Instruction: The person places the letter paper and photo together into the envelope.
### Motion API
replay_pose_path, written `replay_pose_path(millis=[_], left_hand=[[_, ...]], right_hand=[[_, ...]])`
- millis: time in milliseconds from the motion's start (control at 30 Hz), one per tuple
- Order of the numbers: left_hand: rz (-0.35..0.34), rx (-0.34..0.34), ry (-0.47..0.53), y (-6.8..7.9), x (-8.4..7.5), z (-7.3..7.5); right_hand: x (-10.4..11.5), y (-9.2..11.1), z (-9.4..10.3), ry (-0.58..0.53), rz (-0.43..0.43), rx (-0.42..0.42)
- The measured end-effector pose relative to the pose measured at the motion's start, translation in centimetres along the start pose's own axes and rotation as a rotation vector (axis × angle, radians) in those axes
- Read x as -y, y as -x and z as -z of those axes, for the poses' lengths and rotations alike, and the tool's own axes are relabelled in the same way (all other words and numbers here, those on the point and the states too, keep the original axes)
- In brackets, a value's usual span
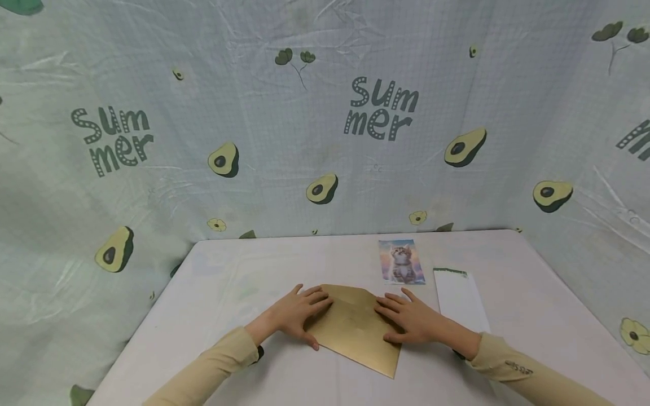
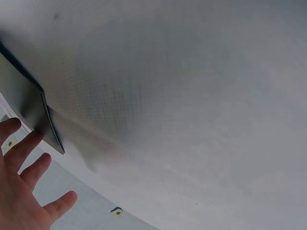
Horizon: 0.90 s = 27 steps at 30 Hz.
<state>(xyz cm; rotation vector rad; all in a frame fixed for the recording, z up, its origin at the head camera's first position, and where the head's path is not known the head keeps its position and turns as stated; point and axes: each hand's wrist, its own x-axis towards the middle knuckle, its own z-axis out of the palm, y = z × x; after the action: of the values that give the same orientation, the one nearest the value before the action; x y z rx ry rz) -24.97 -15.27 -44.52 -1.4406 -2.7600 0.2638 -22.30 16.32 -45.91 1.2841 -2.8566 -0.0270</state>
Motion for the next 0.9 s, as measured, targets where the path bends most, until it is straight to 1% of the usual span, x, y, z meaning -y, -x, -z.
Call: replay_pose_path(millis=[333, 500, 700, 900], left_hand=[[0.037, 0.032, 0.015, -0.15, 0.09, -0.1], [0.039, 0.029, 0.029, -0.27, 0.13, -0.13], [0.043, 0.029, 0.016, -0.46, 0.09, -0.11], [0.051, 0.025, 0.013, -0.62, -0.08, 0.05]], right_hand=[[0.12, 0.01, 0.01, 0.009, -0.008, 0.008], [0.07, 0.0, -0.1, 0.021, -0.006, 0.001], [0.08, -0.01, -0.07, 0.035, 0.0, -0.007], [0.03, 0.08, -0.08, 0.029, 0.003, 0.003]])
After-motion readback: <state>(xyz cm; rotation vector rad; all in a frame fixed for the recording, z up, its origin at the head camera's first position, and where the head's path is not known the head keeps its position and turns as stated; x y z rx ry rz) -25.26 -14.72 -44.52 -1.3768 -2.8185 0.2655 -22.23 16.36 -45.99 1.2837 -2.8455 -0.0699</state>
